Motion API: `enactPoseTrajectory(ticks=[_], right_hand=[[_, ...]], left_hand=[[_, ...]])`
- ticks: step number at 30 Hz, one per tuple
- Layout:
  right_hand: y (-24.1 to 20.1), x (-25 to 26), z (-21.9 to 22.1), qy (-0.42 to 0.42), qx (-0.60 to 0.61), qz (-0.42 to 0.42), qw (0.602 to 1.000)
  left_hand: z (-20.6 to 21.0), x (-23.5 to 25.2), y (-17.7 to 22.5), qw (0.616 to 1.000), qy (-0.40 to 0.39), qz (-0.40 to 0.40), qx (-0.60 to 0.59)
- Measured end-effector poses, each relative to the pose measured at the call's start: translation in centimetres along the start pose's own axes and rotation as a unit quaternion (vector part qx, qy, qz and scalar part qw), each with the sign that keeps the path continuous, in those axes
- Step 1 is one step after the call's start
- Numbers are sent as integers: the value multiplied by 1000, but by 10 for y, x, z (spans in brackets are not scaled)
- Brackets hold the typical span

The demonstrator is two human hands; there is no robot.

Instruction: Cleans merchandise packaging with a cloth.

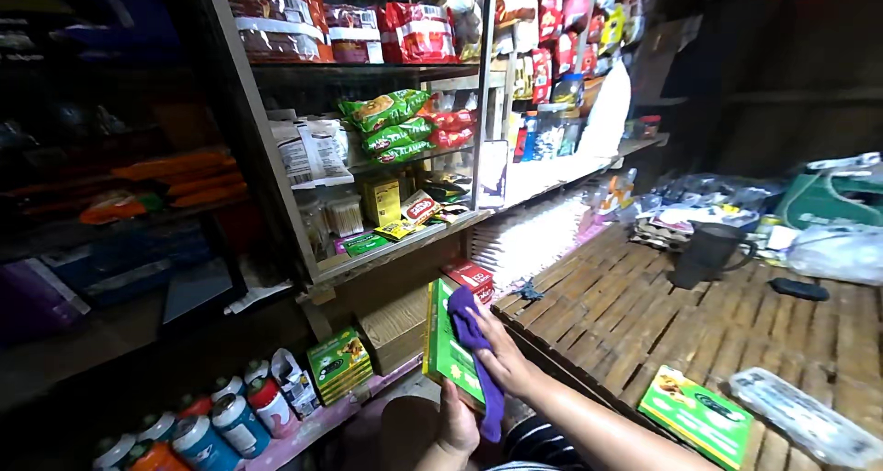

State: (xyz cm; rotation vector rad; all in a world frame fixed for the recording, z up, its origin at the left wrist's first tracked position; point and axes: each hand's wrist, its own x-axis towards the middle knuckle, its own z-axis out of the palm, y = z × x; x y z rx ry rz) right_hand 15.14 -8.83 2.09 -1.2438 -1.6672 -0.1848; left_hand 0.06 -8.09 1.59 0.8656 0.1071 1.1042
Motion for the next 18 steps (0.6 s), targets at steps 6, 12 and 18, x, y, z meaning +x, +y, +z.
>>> enactPoseTrajectory(ticks=[6,12,18], right_hand=[[11,6,0,26,12,147,989],[-33,-5,9,-15,-24,72,997],[-57,-3,-2,-65,-31,-43,996]], left_hand=[[-4,-5,-12,997,-15,-57,-44],[-2,7,2,999,13,38,13],[1,5,15,998,-9,29,54]])
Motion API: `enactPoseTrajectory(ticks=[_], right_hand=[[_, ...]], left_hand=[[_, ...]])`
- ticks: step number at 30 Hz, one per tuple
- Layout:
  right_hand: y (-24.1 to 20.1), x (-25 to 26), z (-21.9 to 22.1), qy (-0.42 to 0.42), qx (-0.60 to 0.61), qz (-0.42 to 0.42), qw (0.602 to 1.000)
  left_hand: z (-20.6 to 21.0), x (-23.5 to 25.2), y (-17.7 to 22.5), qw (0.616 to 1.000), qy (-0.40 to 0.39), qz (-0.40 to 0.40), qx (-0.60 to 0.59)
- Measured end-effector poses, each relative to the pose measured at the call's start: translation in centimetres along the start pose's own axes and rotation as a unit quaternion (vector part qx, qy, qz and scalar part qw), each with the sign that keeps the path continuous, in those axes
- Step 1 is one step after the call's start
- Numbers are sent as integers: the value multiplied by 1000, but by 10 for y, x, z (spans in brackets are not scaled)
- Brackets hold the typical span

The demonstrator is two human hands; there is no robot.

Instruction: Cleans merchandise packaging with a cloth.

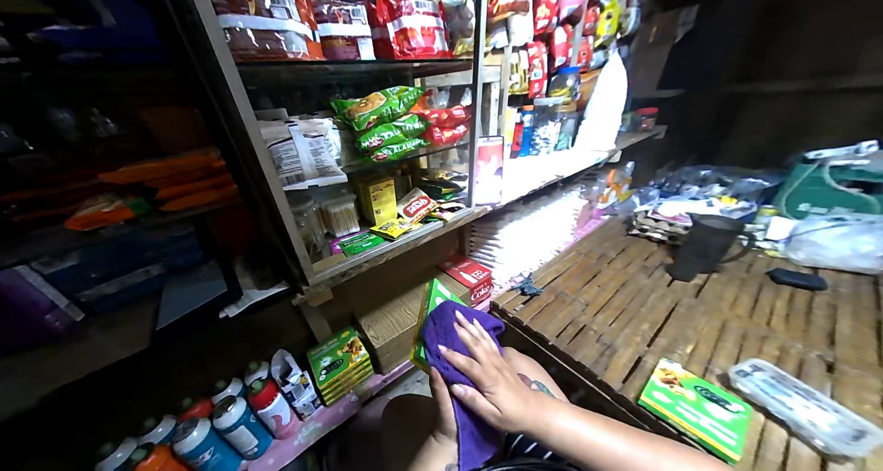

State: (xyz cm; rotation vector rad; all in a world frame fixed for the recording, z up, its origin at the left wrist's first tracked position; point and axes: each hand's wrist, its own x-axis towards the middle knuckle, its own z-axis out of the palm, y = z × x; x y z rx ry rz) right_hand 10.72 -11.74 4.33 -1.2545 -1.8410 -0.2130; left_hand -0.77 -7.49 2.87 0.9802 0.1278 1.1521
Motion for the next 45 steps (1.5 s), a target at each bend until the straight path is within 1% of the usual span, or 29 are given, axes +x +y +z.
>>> enactPoseTrajectory(ticks=[2,3,4,6,9,11,12,14,17,21,26,27,29,32,35,37,39,41,43,45], right_hand=[[-3,6,-9,-18,8,-4,1000],[0,8,-10,-19,17,-5,1000],[6,10,-9,-11,30,-9,999],[18,14,-4,15,32,-19,999],[36,26,-1,57,22,-17,998],[49,34,-3,81,24,10,996],[54,36,-4,91,33,30,995],[63,39,-6,99,62,88,989],[69,35,-6,95,95,172,976],[69,15,5,92,125,186,970],[53,-6,18,110,125,145,975],[51,-7,19,120,109,118,980],[53,-8,21,143,48,31,988],[55,-3,16,156,-34,-80,984],[52,4,8,157,-41,-162,973],[49,8,3,138,-16,-203,969],[47,11,-1,118,10,-220,968],[48,13,-2,113,12,-210,971],[51,16,-3,122,-3,-176,977],[56,20,-5,142,-13,-122,982]], left_hand=[[4,-3,0,1000,5,-10,19],[2,-5,-4,998,2,-7,58],[-1,-5,-9,995,-4,-6,97],[-10,-2,-21,993,-23,-26,114],[-8,-6,-23,992,-53,-94,62],[-7,-7,-27,987,-69,-143,-2],[-6,-7,-29,986,-64,-154,-24],[-6,-9,-32,987,-50,-153,-15],[-8,-10,-36,991,-43,-125,-8],[-14,-10,-39,997,-39,-61,-5],[-16,-5,-36,999,-40,18,-14],[-16,-4,-34,999,-44,28,-15],[-15,-2,-29,998,-43,36,-21],[-9,3,-20,998,-22,40,-35],[-10,5,-18,998,-32,39,-21],[-7,2,-14,999,-39,18,-17],[-4,-2,-13,998,-54,2,-32],[-3,-4,-14,997,-63,-7,-40],[-3,-5,-16,998,-52,-18,-23],[-6,-7,-23,998,-48,-26,-13]])
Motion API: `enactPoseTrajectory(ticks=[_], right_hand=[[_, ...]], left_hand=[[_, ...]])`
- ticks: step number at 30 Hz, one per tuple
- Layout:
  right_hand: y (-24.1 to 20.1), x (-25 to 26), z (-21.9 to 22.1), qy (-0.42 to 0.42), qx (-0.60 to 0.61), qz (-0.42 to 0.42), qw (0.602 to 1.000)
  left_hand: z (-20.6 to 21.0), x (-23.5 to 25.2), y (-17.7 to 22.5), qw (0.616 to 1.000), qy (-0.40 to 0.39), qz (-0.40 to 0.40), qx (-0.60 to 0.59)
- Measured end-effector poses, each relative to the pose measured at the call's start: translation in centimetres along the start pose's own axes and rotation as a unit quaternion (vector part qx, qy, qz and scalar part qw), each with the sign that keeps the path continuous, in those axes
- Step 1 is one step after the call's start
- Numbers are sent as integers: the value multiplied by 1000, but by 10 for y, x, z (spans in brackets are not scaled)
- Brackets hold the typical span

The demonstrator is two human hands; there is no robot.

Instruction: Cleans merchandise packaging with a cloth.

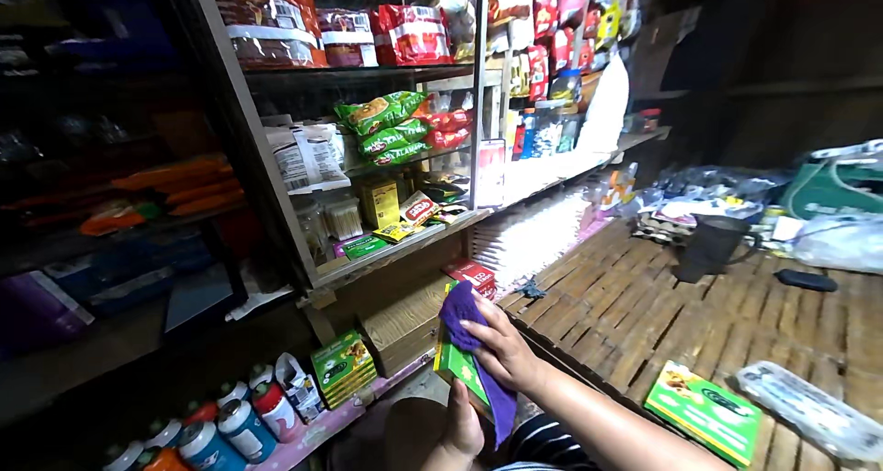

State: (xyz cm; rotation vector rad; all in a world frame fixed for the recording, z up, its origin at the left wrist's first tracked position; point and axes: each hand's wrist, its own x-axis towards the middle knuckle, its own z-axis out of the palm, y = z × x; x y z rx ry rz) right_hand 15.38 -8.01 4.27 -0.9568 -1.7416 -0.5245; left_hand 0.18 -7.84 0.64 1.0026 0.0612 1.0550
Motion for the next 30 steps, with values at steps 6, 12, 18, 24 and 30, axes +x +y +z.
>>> enactPoseTrajectory(ticks=[6,12,18,24,30], right_hand=[[-3,-7,4,19,3,120,993],[-38,-24,11,-6,44,93,995],[-45,-3,1,-12,59,-11,998],[-24,4,-3,30,34,87,995],[-46,-4,-6,14,27,62,998]], left_hand=[[-1,-2,-6,1000,19,-7,-12],[6,5,14,993,73,45,86],[-1,-4,15,993,-6,26,114],[-4,-7,-12,995,-22,-88,30],[-4,-12,3,995,-31,-43,84]])
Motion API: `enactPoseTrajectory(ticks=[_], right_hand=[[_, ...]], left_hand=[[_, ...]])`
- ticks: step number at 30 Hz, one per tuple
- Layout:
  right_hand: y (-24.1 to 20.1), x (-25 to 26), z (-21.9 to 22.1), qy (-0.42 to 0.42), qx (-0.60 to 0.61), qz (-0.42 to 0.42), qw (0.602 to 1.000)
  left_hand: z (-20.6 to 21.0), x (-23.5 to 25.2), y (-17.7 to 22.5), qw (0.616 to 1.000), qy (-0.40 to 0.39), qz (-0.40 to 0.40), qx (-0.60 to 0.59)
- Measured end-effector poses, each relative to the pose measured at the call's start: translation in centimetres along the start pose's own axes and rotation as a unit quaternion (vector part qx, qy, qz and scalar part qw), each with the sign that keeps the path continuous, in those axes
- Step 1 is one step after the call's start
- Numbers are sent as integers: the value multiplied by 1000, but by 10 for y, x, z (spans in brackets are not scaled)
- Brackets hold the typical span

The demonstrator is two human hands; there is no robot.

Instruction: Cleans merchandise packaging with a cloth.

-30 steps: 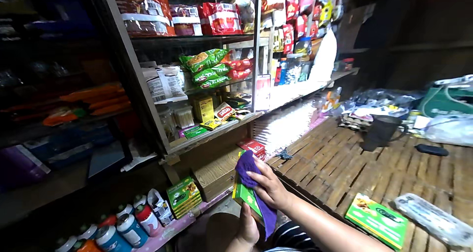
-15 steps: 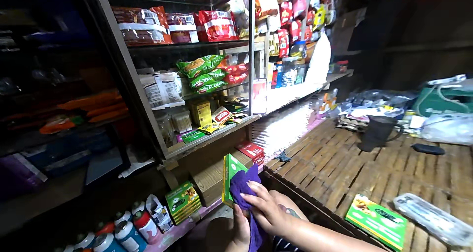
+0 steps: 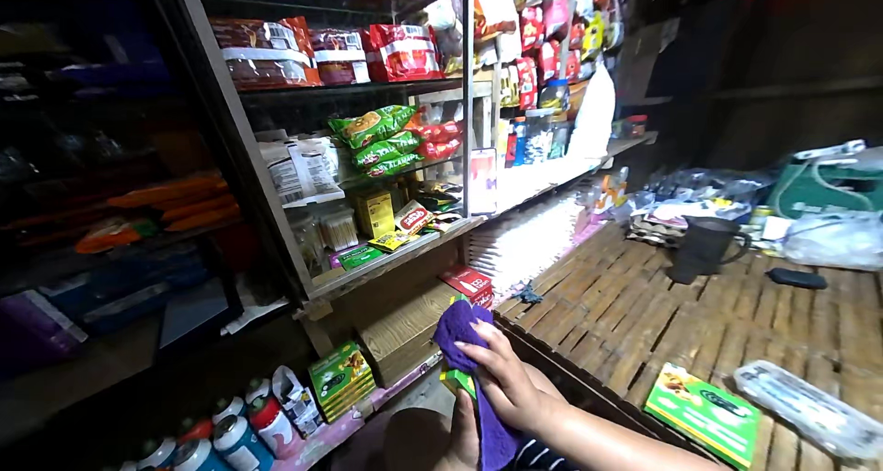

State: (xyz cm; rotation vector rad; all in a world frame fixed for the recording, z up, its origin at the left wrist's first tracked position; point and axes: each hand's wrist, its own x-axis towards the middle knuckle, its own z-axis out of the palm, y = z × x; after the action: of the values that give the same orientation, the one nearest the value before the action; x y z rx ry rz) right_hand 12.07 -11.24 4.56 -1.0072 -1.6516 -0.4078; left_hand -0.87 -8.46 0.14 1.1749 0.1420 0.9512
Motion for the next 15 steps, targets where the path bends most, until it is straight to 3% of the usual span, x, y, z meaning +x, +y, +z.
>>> enactPoseTrajectory(ticks=[6,11,15], right_hand=[[-6,-9,5,7,26,-59,998],[-21,6,-2,-20,-12,15,1000],[-13,1,1,-46,-16,27,998]], left_hand=[[-1,1,3,993,-23,-8,-118],[18,-5,31,996,32,-41,-75],[9,-1,13,997,31,-38,-67]])
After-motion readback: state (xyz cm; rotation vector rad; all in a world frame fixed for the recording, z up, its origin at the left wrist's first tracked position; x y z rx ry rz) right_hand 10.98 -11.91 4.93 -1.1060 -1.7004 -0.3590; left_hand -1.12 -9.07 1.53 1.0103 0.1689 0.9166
